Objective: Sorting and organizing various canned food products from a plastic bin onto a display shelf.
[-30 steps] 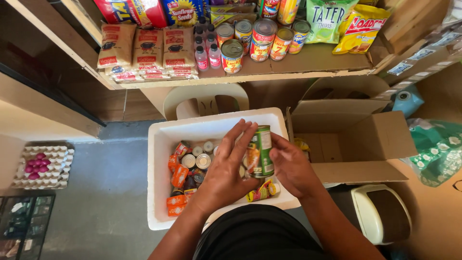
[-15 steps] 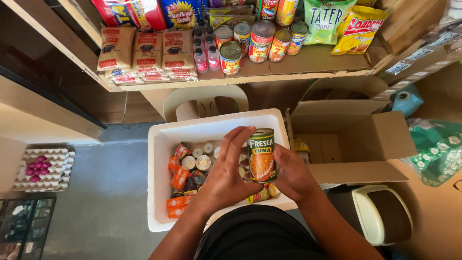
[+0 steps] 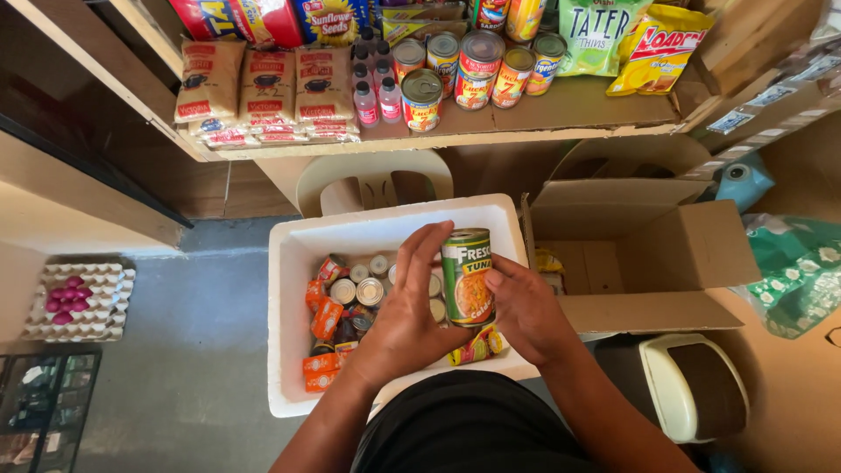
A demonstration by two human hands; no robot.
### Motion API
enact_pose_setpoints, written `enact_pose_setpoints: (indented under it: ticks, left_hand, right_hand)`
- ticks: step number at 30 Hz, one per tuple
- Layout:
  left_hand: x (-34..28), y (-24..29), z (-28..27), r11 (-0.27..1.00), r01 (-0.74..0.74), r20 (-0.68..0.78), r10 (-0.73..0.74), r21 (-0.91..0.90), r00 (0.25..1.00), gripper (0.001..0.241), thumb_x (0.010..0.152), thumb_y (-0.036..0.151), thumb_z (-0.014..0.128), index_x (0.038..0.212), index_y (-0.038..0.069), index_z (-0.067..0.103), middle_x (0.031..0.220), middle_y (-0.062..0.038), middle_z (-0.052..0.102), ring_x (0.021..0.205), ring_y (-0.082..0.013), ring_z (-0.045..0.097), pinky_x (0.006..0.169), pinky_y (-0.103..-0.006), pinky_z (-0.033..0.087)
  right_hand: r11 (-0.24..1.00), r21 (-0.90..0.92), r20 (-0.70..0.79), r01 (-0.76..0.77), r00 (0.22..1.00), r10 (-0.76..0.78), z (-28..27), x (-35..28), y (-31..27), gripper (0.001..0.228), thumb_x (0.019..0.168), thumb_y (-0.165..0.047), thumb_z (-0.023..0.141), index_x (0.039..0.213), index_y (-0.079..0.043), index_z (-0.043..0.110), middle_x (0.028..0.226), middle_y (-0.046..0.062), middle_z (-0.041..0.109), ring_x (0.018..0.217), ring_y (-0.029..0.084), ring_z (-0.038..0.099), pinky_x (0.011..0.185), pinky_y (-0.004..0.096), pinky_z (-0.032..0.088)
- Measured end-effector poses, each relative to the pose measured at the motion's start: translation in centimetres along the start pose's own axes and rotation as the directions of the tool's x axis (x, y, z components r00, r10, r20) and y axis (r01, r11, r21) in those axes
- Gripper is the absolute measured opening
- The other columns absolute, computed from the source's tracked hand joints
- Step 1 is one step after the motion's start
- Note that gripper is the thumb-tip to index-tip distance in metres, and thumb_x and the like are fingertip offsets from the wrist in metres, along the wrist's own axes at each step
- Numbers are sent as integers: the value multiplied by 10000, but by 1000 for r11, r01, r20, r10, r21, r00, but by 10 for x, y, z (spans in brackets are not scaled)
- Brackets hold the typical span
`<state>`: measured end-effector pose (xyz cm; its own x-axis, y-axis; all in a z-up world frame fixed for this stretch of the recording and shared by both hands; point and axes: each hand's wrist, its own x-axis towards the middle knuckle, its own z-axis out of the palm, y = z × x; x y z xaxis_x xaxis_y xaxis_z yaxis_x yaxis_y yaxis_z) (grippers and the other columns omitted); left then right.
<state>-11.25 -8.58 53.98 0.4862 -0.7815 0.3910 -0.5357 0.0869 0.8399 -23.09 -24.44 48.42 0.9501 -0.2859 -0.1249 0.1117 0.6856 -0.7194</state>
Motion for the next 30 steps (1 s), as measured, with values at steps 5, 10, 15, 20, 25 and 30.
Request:
enact_pose_setpoints:
  ticks: [5,10,15,20,25,30]
  left_hand:
    - [0,-9,1,998,-30,8,30,-51,1000,1116,693,60,916,1590,93,253,1590,-220,351,1450,-381,456,1139,-432,499]
    - [0,-9,1,998,-15,22,17,-68,1000,1119,672,42,914,1585,104,268,1592,-216,355,1456,-377,457,1138,-430,501]
    - [3,-4,0,997,-15,24,17,-73,1000,1086,685,47,913,1580,125,302,1586,-202,366,1450,-371,473,1150,-428,504]
    - [6,1,-3,998,-49,42,51,-48,998,1052,689,65,923,1554,125,326,1598,-196,367,1474,-387,452,1162,-435,480]
    - [4,-4,0,995,-78,53,81,-69,995,1062,687,35,899,1568,125,313,1605,-196,362,1483,-397,452,1175,-440,483]
    - [3,-9,3,994,-12,41,17,-109,999,1091,695,24,870,1594,126,260,1601,-179,357,1403,-355,521,1078,-411,539]
  right_hand:
    - [1000,8,25,-7,1000,7,-8,-1,2,507,1043,-207,551,1441,99,480,1343,172,631,1204,242,628,1063,427,492]
    - [1000,10,32,-25,999,25,1,-1,-5,525,1028,-233,547,1443,82,478,1349,167,631,1214,241,630,1069,425,490]
    - [999,45,113,-29,993,24,3,0,-8,533,1037,-231,534,1460,88,468,1351,203,625,1190,322,645,1057,467,500]
    - [986,144,134,-82,989,63,-3,2,-2,548,1036,-280,477,1452,75,462,1377,224,615,1194,365,647,1041,502,508]
    - [960,258,113,-107,990,79,-6,3,5,529,1059,-297,434,1468,37,457,1378,224,608,1192,365,640,1052,508,503]
    - [952,287,143,-108,987,69,-5,4,6,516,1079,-295,435,1476,33,472,1364,243,602,1184,381,635,1027,542,506]
